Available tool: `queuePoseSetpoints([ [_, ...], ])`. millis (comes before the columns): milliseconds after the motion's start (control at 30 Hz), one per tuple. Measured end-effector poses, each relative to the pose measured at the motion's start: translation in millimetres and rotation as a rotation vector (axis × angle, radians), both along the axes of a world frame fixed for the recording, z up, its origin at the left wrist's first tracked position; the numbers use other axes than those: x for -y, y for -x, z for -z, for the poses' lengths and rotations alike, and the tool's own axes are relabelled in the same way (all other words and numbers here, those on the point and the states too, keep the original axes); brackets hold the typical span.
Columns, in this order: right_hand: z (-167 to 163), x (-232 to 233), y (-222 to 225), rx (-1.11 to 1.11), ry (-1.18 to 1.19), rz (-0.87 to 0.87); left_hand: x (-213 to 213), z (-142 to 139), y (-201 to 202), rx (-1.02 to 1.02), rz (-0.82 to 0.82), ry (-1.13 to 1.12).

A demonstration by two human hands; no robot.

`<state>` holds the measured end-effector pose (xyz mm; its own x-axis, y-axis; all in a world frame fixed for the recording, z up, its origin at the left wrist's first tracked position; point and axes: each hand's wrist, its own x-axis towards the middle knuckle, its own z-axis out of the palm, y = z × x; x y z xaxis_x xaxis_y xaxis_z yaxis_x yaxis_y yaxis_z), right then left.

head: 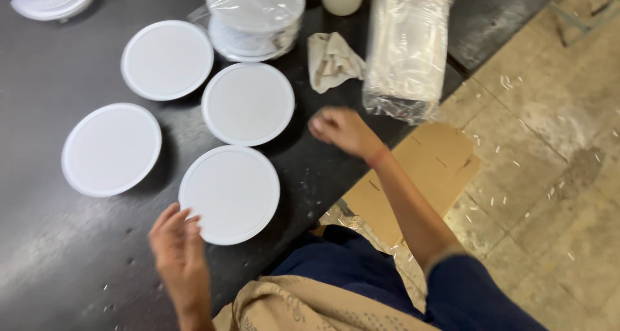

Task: The person places white circular LED light fixtures into clear plastic bags one at a time, seals each bag, and stacks the packaged units on the table. The person repeats this process for multiple units throughout the clip.

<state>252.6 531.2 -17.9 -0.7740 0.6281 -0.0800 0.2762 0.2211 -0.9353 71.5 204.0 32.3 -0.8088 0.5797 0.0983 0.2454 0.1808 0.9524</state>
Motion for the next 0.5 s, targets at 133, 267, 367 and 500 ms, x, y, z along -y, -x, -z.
queuePoseSetpoints([
  [133,-11.3,49.1,-85.3,0.322,-0.632,0.430,-69.5,-3.9,-34.0,-0.078,0.389,0.033],
  [267,8.2,46.9,-123.0,0.292,-0.625,0.595,-126.7,-2.8,-87.4,0.022,0.741,0.119],
  [367,38.1,18.5,-118.8,0.147,-0.829,0.516,-162.8,3.0,-118.9,-0.054,1.021,0.070],
  [500,65.9,-52.2,-92.8,0.204,-1.106,0.587,-195.8,15.8,-147.4,-0.160,1.166,0.137],
])
